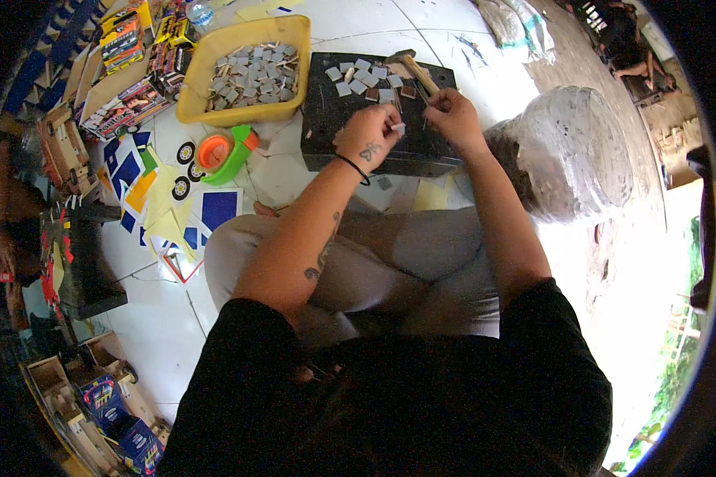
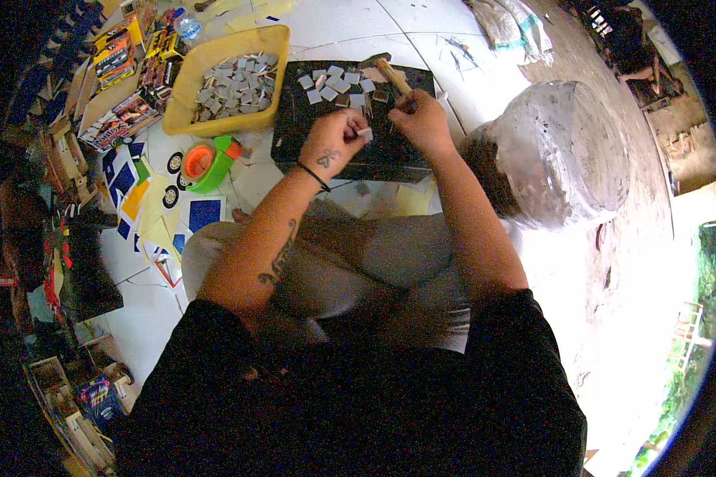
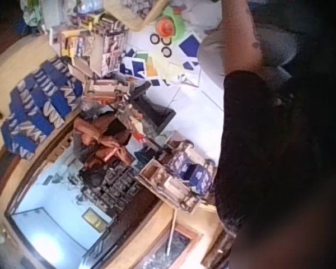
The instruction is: The person sits on the floor and repeatedly picks up small rectangular blocks, places them on a dark work surface, and strikes them with a hammer. The person then moves the struck blocks into a yellow bin. The process is repeated continuously.
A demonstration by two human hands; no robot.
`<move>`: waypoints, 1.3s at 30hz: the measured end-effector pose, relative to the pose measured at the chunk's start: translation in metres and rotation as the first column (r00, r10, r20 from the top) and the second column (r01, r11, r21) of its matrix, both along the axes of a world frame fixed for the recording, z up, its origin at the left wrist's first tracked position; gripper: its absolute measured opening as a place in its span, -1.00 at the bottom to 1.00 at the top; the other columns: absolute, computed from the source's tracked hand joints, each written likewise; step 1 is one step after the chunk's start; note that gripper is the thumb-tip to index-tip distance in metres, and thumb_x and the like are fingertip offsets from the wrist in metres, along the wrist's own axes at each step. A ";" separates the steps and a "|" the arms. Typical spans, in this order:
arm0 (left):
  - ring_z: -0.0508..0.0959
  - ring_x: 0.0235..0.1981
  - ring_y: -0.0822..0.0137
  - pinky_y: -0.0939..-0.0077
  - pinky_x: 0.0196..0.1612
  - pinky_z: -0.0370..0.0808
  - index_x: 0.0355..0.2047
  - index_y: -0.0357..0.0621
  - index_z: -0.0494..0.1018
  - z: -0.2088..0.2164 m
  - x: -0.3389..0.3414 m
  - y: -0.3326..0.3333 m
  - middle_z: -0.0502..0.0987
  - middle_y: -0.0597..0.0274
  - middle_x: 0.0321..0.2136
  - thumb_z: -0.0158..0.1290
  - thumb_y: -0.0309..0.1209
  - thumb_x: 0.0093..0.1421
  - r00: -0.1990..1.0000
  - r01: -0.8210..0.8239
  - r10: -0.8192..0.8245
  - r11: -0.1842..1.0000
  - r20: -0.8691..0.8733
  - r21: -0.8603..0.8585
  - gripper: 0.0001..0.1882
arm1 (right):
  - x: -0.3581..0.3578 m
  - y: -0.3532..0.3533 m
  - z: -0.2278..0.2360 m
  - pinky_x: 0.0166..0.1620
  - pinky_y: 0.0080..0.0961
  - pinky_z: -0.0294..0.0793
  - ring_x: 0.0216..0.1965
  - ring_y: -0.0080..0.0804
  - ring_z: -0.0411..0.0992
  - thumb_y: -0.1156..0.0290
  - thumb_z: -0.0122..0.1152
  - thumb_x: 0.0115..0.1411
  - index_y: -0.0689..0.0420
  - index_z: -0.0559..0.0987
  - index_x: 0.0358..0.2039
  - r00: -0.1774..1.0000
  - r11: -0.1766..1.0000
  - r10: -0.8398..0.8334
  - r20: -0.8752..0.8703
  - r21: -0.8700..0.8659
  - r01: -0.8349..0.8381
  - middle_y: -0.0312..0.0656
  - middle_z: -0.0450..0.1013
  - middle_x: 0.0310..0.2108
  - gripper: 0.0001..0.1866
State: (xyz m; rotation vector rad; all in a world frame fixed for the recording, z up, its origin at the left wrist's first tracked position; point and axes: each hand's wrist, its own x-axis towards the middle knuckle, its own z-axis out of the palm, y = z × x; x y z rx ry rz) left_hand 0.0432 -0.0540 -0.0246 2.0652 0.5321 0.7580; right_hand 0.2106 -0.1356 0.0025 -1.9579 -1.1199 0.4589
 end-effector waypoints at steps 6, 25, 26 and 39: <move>0.52 -0.53 0.27 0.47 -0.42 0.46 -0.45 -0.17 0.48 -0.002 -0.008 0.006 0.52 0.14 -0.55 0.22 -0.41 -0.07 0.992 -0.071 0.102 0.942 -0.077 0.329 -0.81 | -0.009 0.000 -0.011 -0.26 -0.70 0.35 -0.37 -0.64 0.38 0.56 0.13 0.08 0.21 0.46 -0.31 0.916 0.969 0.160 -0.368 0.236 -0.074 -0.32 0.45 -0.41 -0.86; 0.52 -0.53 0.15 0.35 -0.42 0.46 -0.48 -0.20 0.51 -0.007 -0.007 0.009 0.49 0.02 -0.57 0.26 -0.33 -0.13 0.987 -0.086 0.116 0.966 -0.111 0.244 -0.75 | -0.041 -0.001 0.007 -0.35 -0.59 0.43 -0.47 -0.54 0.44 0.51 0.27 0.01 0.24 0.53 -0.45 0.976 0.967 0.176 0.126 0.163 -0.196 -0.22 0.49 -0.52 -0.89; 0.52 -0.53 0.14 0.35 -0.42 0.45 -0.48 -0.20 0.51 -0.007 -0.007 0.009 0.49 0.02 -0.56 0.26 -0.33 -0.13 0.987 -0.086 0.118 0.965 -0.113 0.249 -0.75 | -0.041 -0.001 0.007 -0.34 -0.52 0.44 -0.47 -0.43 0.47 0.49 0.28 -0.02 0.23 0.53 -0.47 0.979 0.969 0.166 0.115 0.167 -0.184 -0.16 0.50 -0.51 -0.88; 0.52 -0.53 0.21 0.40 -0.41 0.46 -0.46 -0.20 0.49 -0.010 -0.009 0.009 0.52 0.09 -0.54 0.25 -0.27 -0.09 0.993 -0.077 0.092 0.978 -0.068 0.191 -0.72 | -0.043 -0.004 0.008 -0.34 -0.42 0.47 -0.47 -0.25 0.51 0.48 0.28 -0.05 0.23 0.54 -0.46 0.970 0.967 0.163 0.183 0.166 -0.194 -0.07 0.51 -0.51 -0.87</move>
